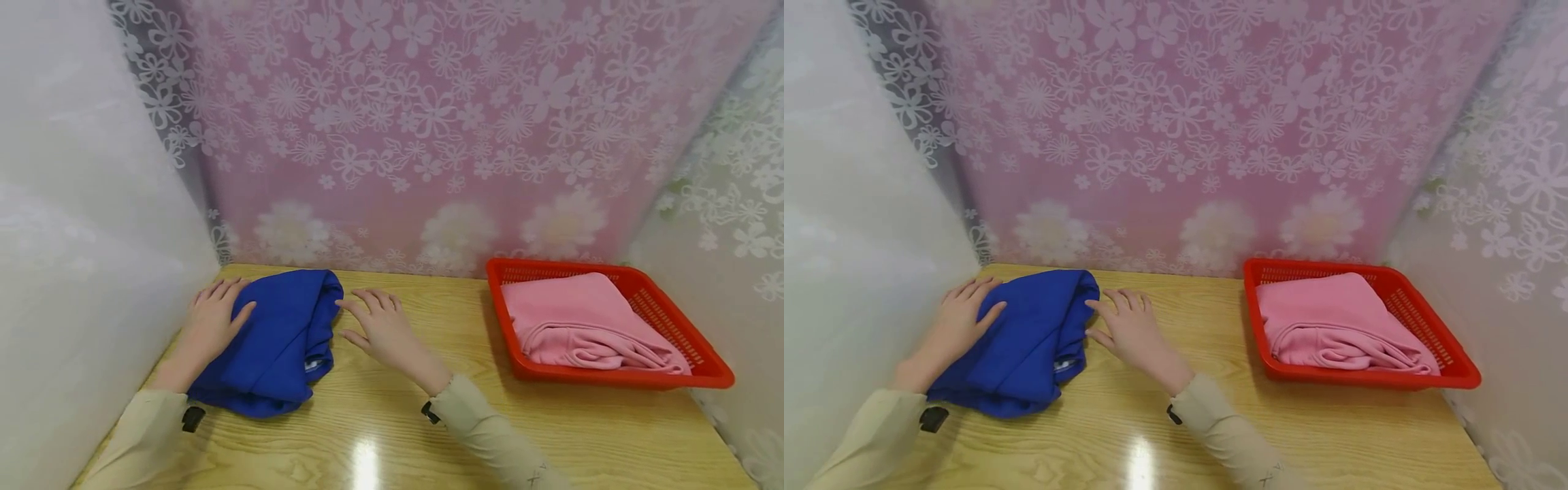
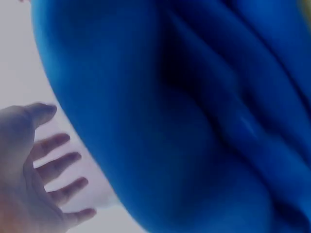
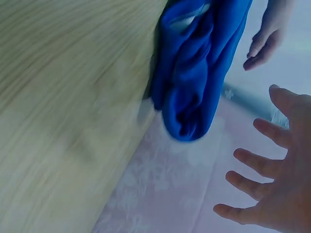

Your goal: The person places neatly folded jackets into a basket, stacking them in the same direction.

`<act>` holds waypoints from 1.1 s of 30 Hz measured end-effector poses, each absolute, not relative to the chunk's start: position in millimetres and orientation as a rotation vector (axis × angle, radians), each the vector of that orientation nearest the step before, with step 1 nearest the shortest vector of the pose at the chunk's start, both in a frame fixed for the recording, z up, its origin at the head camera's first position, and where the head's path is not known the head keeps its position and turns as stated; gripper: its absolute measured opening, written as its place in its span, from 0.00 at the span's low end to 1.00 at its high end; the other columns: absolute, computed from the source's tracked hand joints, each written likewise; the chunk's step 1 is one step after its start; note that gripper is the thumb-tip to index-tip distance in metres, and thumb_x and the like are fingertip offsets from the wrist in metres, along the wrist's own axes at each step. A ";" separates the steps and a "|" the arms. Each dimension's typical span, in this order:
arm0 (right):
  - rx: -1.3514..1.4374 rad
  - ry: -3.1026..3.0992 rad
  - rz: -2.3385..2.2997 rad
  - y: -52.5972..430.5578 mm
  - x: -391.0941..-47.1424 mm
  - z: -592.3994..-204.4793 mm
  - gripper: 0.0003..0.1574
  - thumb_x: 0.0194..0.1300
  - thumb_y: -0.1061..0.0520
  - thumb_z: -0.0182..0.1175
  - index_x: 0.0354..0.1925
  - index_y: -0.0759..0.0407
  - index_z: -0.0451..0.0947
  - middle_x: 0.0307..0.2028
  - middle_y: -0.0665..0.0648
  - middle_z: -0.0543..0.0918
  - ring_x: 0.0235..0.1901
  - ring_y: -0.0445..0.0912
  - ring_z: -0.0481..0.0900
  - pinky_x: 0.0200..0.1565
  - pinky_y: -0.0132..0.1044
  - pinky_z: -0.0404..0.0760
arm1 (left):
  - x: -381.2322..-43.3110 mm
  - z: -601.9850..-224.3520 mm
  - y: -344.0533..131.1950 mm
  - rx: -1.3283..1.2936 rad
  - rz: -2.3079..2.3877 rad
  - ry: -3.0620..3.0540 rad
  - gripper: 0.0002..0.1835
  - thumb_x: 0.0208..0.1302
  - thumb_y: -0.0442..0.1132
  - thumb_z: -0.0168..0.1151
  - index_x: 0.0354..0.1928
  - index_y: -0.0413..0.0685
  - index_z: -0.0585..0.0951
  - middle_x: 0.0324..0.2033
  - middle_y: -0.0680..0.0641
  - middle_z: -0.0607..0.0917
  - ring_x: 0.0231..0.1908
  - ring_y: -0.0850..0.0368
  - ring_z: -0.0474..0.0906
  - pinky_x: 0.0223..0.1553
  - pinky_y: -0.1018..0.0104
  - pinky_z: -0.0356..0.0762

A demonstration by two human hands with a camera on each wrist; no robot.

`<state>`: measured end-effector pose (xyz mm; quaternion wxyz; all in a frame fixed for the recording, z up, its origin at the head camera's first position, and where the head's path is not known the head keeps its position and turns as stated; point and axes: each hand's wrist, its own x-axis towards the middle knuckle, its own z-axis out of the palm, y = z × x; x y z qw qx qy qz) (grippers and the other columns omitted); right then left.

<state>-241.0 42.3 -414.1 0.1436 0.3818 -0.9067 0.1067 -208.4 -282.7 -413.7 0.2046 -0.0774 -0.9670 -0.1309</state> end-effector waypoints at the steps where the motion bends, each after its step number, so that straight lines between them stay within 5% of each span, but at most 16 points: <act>1: 1.119 -2.619 0.304 36.0 -240.2 -413.6 0.33 0.75 0.36 0.53 0.73 0.42 0.68 0.72 0.58 0.68 0.70 0.59 0.65 0.66 0.62 0.67 | -206.2 -416.1 -291.0 -0.222 -0.365 -2.706 0.27 0.73 0.43 0.61 0.68 0.35 0.73 0.65 0.28 0.72 0.66 0.26 0.62 0.65 0.30 0.57; 9: 1.214 -2.715 0.272 -8.8 -241.0 -419.2 0.36 0.76 0.33 0.49 0.75 0.40 0.64 0.75 0.57 0.64 0.72 0.58 0.63 0.66 0.59 0.69 | -187.4 -434.3 -336.2 -0.228 -0.436 -2.817 0.30 0.72 0.43 0.62 0.68 0.30 0.70 0.65 0.24 0.70 0.62 0.22 0.64 0.61 0.29 0.62; 16: 1.257 -2.798 0.217 -35.9 -244.4 -435.1 0.40 0.74 0.29 0.46 0.78 0.34 0.57 0.78 0.54 0.56 0.76 0.57 0.57 0.68 0.61 0.67 | -181.5 -449.9 -351.2 -0.177 -0.547 -3.013 0.36 0.78 0.57 0.51 0.75 0.36 0.64 0.71 0.25 0.61 0.66 0.20 0.60 0.62 0.26 0.60; 33: 1.275 -2.941 0.334 -27.3 -243.3 -450.6 0.39 0.74 0.28 0.47 0.78 0.27 0.52 0.80 0.46 0.49 0.77 0.54 0.53 0.65 0.70 0.64 | -178.5 -457.4 -343.6 -0.117 -0.656 -3.011 0.36 0.77 0.59 0.50 0.77 0.45 0.63 0.72 0.24 0.59 0.67 0.19 0.58 0.60 0.24 0.61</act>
